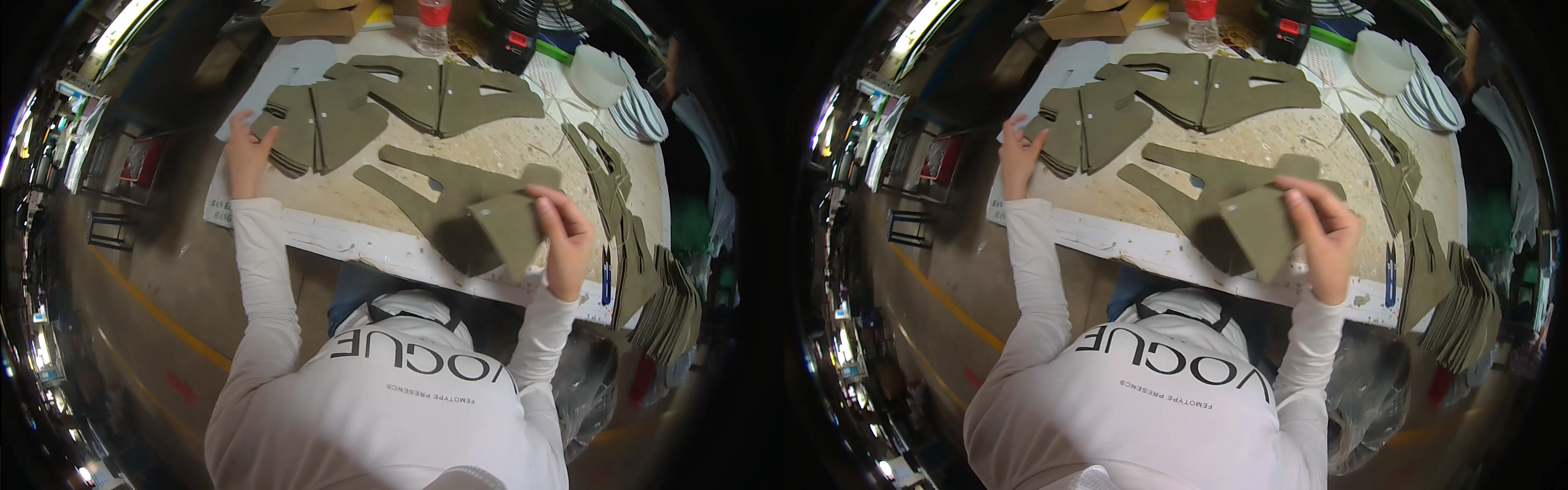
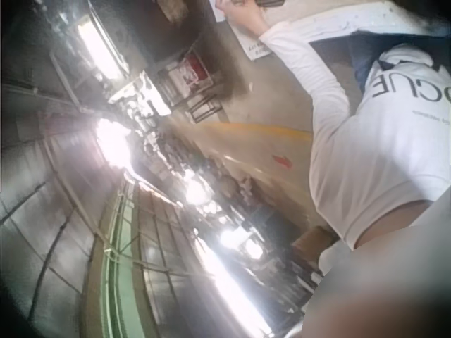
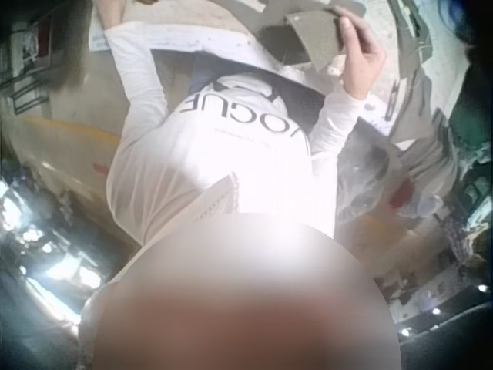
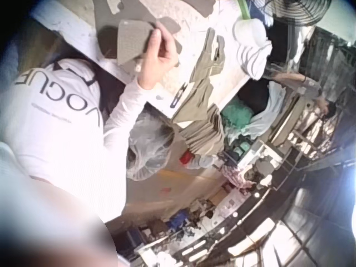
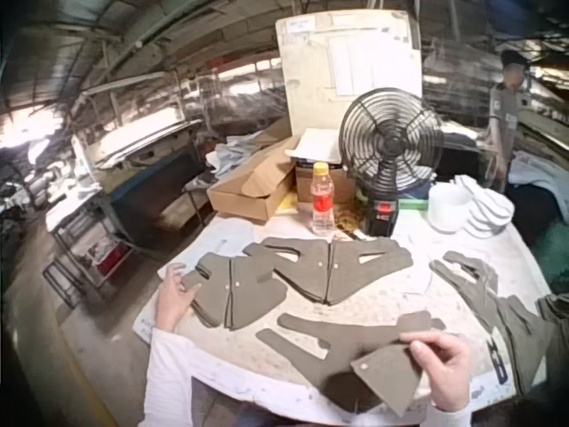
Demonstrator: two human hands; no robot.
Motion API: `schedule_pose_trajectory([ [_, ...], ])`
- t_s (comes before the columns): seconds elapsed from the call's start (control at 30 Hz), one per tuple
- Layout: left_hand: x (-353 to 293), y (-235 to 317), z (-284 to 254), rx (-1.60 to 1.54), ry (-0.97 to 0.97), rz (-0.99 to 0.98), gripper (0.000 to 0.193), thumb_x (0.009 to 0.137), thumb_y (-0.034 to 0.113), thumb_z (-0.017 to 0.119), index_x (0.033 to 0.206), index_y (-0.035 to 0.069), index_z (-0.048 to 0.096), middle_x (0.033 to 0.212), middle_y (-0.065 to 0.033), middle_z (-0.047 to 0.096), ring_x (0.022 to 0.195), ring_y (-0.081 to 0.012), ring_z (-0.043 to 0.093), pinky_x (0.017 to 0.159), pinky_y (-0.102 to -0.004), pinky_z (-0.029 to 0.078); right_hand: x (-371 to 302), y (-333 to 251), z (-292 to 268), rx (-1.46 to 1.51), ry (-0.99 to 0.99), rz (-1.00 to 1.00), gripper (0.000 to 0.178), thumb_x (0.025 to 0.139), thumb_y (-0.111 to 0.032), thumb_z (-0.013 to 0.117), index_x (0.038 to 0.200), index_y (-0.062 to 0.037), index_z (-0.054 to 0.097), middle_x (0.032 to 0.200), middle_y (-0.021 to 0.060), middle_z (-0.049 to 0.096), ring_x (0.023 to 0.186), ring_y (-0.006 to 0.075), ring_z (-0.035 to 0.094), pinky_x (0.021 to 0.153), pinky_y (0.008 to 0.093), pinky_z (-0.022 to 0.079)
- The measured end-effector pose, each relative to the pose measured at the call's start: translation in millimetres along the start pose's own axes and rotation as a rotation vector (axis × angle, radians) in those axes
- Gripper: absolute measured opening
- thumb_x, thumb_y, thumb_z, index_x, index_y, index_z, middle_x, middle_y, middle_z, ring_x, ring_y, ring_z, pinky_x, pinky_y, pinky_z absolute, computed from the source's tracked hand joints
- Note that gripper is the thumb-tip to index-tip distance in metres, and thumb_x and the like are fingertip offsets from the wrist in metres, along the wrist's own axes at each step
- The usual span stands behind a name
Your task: The person sorts and stacks olive-green fabric pieces on a worktable, aligning edges and folding them into neat piles. They occasionally move pieces aside and reposition stacks, then tie a bundle with a rubber band and place it into a plastic bag.
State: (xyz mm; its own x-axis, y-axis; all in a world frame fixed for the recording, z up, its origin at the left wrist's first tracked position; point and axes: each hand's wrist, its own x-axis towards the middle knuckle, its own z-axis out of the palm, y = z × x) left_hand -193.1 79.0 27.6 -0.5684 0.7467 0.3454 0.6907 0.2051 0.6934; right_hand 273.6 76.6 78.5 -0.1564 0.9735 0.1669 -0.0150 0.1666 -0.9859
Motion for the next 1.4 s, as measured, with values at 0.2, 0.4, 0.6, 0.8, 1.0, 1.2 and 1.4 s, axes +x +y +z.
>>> schedule_pose_trajectory([
  [0.2, 8, 64, 0, -0.736, -0.105, -0.030, 0.033, 0.093, 0.001, 0.063, 0.125, 0.002, 0.063, 0.110, -0.0119, 0.070, 0.091, -0.0134, 0.069, 0.073, -0.0211, 0.055, 22, 3, -44, 0.027, 0.133, 0.001, 0.027, 0.094, -0.009, 0.064, 0.118, -0.0004, 0.068, 0.104, 0.0031, 0.070, 0.090, 0.0063, 0.061, 0.079, 0.0193, 0.046],
  [0.4, 4, 112, 29, -0.426, 0.062, 0.298, 0.026, 0.093, 0.017, 0.067, 0.112, -0.001, 0.068, 0.111, -0.0112, 0.068, 0.094, -0.0198, 0.071, 0.078, -0.0286, 0.057, -2, 31, -40, 0.148, 0.290, -0.088, 0.040, 0.092, -0.010, 0.067, 0.132, -0.0036, 0.061, 0.117, 0.0023, 0.066, 0.088, 0.0038, 0.058, 0.072, 0.0185, 0.047],
  [0.6, 11, 100, 85, 0.363, -0.129, 0.408, 0.069, 0.080, 0.061, 0.071, 0.113, 0.002, 0.062, 0.106, -0.0188, 0.063, 0.091, -0.0338, 0.067, 0.080, -0.0427, 0.053, -32, 72, -17, -0.111, 0.204, 0.185, 0.038, 0.089, -0.002, 0.068, 0.127, -0.0040, 0.064, 0.086, 0.0022, 0.065, 0.070, 0.0049, 0.060, 0.065, 0.0202, 0.050],
  [0.8, 6, 97, 122, 0.618, -0.192, 0.413, 0.056, 0.080, 0.051, 0.072, 0.106, 0.002, 0.066, 0.103, -0.0195, 0.066, 0.092, -0.0361, 0.067, 0.077, -0.0456, 0.054, -32, 79, -20, -0.222, 0.168, 0.189, 0.038, 0.091, -0.004, 0.067, 0.129, -0.0051, 0.064, 0.077, -0.0051, 0.057, 0.069, 0.0028, 0.053, 0.066, 0.0189, 0.046],
  [1.0, 40, 80, 99, 0.196, -0.267, 0.299, 0.031, 0.082, 0.038, 0.069, 0.086, 0.007, 0.072, 0.080, -0.0103, 0.072, 0.077, -0.0273, 0.071, 0.074, -0.0379, 0.055, -32, 75, -20, -0.133, 0.168, 0.226, 0.041, 0.089, -0.001, 0.068, 0.130, -0.0028, 0.063, 0.082, -0.0031, 0.058, 0.073, 0.0031, 0.053, 0.068, 0.0181, 0.045],
  [1.2, 58, 104, 52, -0.714, 0.000, 0.182, 0.055, 0.088, 0.000, 0.068, 0.135, 0.009, 0.041, 0.089, -0.0078, 0.066, 0.079, -0.0124, 0.062, 0.069, -0.0253, 0.050, -30, 75, -19, -0.183, 0.191, 0.206, 0.045, 0.088, 0.001, 0.070, 0.132, -0.0021, 0.061, 0.086, -0.0022, 0.058, 0.071, 0.0030, 0.053, 0.066, 0.0175, 0.044],
  [1.4, -46, 157, 48, -1.169, -0.315, 0.027, 0.043, 0.091, 0.003, 0.065, 0.132, 0.001, 0.052, 0.114, -0.0068, 0.063, 0.096, -0.0107, 0.062, 0.083, -0.0257, 0.051, -39, 71, -13, 0.037, 0.185, 0.281, 0.049, 0.086, 0.001, 0.072, 0.134, 0.0001, 0.058, 0.087, -0.0028, 0.053, 0.070, 0.0029, 0.055, 0.065, 0.0172, 0.044],
])
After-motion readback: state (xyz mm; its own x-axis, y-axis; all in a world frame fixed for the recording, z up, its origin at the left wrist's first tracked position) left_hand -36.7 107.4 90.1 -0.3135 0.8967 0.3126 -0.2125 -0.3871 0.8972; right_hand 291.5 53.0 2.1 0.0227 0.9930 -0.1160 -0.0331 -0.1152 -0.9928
